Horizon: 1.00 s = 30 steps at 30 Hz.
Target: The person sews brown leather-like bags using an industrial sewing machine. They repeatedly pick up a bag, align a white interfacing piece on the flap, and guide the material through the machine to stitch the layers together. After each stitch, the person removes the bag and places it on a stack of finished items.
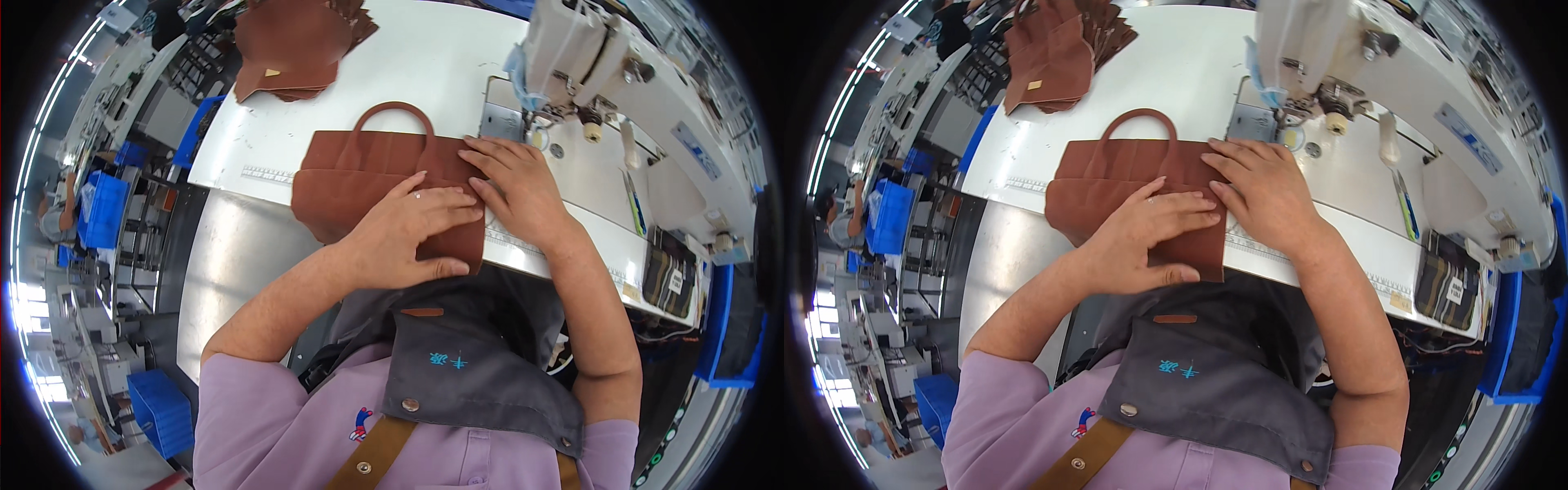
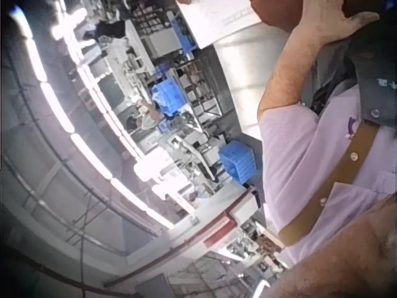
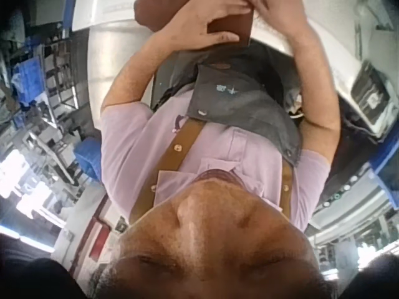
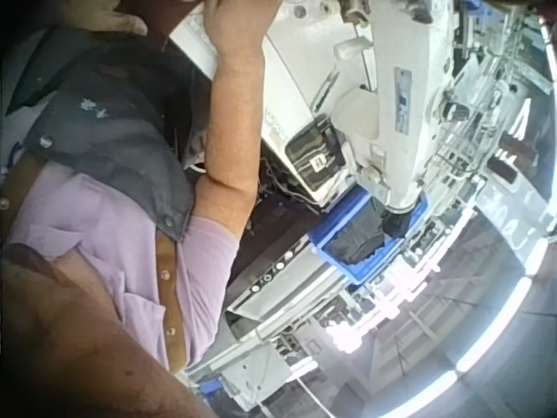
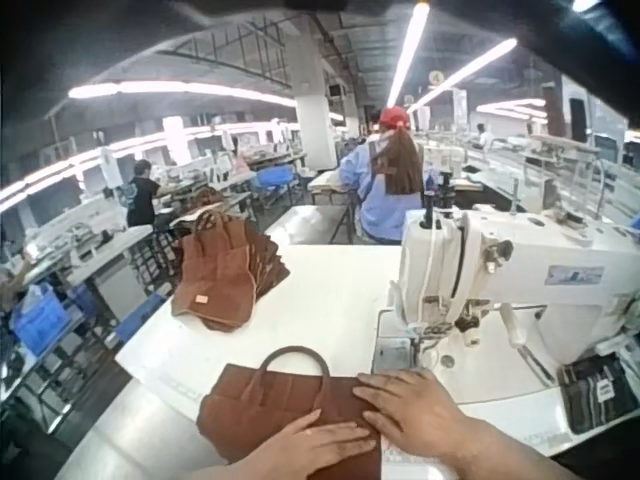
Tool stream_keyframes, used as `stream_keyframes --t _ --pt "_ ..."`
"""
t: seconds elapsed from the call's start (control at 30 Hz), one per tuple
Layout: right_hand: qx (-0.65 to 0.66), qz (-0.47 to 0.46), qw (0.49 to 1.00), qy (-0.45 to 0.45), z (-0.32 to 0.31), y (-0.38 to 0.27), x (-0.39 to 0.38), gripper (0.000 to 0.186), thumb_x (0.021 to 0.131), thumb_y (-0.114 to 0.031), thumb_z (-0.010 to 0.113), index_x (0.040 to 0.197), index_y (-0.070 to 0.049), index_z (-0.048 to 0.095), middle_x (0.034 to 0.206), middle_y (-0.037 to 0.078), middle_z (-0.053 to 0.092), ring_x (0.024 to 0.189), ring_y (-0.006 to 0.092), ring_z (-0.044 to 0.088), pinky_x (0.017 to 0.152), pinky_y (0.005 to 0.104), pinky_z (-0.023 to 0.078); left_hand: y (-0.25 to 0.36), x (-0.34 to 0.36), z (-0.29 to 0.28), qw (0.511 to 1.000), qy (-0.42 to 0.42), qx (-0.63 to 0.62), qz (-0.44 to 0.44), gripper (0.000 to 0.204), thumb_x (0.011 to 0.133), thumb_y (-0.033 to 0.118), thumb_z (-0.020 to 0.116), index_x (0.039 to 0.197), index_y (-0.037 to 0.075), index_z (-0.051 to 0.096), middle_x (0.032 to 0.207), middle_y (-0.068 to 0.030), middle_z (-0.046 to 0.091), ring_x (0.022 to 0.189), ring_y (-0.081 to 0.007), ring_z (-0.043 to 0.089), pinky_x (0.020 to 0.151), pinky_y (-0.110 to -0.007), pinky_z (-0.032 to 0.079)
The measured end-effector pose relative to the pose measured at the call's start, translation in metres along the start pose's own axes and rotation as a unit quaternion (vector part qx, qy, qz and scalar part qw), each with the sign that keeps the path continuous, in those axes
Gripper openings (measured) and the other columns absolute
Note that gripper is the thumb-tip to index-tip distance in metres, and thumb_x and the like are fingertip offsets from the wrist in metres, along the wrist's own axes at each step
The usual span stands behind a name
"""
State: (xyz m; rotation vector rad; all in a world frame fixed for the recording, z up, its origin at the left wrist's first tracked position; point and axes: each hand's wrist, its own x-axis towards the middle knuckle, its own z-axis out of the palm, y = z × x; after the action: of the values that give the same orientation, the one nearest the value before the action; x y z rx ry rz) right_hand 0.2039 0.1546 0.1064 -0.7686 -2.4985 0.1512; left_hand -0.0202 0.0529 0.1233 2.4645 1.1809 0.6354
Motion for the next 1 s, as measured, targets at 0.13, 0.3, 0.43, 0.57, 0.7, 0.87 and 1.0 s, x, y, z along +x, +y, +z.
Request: stream_keyframes --t 0.13,0.3,0.43,0.57,0.7,0.87,1.0 --pt "-0.013 0.006 1.0 -0.017 -0.004 -0.004 0.003 0.039 0.092 -0.02 0.065 0.129 -0.008 0.064 0.136 0.008 0.064 0.129 0.0277 0.054 0.107 0.0421 0.038 -0.05 0.002 -0.019 0.98 0.178 0.054 -0.068 0.064 0.086 0.046 0.075 0.134 0.006 0.059 0.137 -0.0145 0.06 0.133 -0.0327 0.052 0.113 -0.049 0.035" --pt "0.027 0.019 0.999 -0.023 -0.005 -0.001 0.007 0.038 0.093 -0.016 0.063 0.129 -0.006 0.064 0.133 0.012 0.065 0.128 0.0307 0.056 0.107 0.0428 0.039 -0.113 0.0 -0.026 0.961 0.159 0.147 -0.172 0.063 0.084 0.051 0.075 0.13 0.011 0.059 0.147 -0.0137 0.052 0.139 -0.0319 0.045 0.114 -0.052 0.032" --pt "0.061 0.047 0.997 -0.002 -0.002 0.021 -0.003 0.038 0.094 -0.013 0.062 0.131 -0.005 0.063 0.131 0.016 0.065 0.125 0.0344 0.056 0.108 0.0437 0.04 -0.106 0.016 -0.021 0.969 0.135 0.072 -0.195 0.03 0.089 0.038 0.072 0.108 0.016 0.062 0.144 -0.0094 0.054 0.137 -0.0284 0.046 0.115 -0.064 0.026" --pt "0.054 0.072 0.996 -0.021 -0.004 0.016 -0.004 0.038 0.096 -0.014 0.06 0.133 -0.004 0.062 0.133 0.016 0.064 0.127 0.0342 0.055 0.111 0.0425 0.037 -0.107 -0.005 -0.024 0.952 0.197 -0.084 -0.217 0.021 0.087 0.018 0.067 0.105 0.01 0.061 0.131 -0.0106 0.061 0.129 -0.0263 0.053 0.111 -0.053 0.036" --pt "0.045 0.07 0.996 -0.036 -0.005 0.014 -0.003 0.037 0.098 -0.014 0.058 0.133 -0.003 0.062 0.137 0.015 0.062 0.131 0.0335 0.053 0.114 0.0423 0.035 -0.109 -0.037 -0.019 0.895 0.329 0.167 -0.252 0.03 0.085 0.008 0.065 0.115 0.008 0.062 0.126 -0.012 0.062 0.118 -0.0295 0.059 0.101 -0.044 0.046" --pt "0.03 0.061 0.997 -0.046 -0.007 0.012 -0.002 0.036 0.098 -0.013 0.057 0.132 -0.002 0.062 0.139 0.014 0.061 0.133 0.0328 0.052 0.115 0.0416 0.034 -0.117 -0.065 -0.032 0.889 0.339 0.14 -0.272 0.03 0.088 0.011 0.066 0.117 0.003 0.061 0.113 -0.0164 0.067 0.101 -0.0352 0.067 0.09 -0.041 0.053" --pt "0.022 0.063 0.997 -0.046 -0.006 0.011 -0.006 0.035 0.098 -0.011 0.056 0.132 -0.002 0.062 0.14 0.014 0.06 0.133 0.0327 0.051 0.115 0.0413 0.034 -0.09 -0.109 -0.064 0.849 0.372 -0.005 -0.375 0.028 0.088 0.003 0.063 0.115 0.003 0.065 0.099 -0.0212 0.072 0.085 -0.0298 0.072 0.079 -0.035 0.056"
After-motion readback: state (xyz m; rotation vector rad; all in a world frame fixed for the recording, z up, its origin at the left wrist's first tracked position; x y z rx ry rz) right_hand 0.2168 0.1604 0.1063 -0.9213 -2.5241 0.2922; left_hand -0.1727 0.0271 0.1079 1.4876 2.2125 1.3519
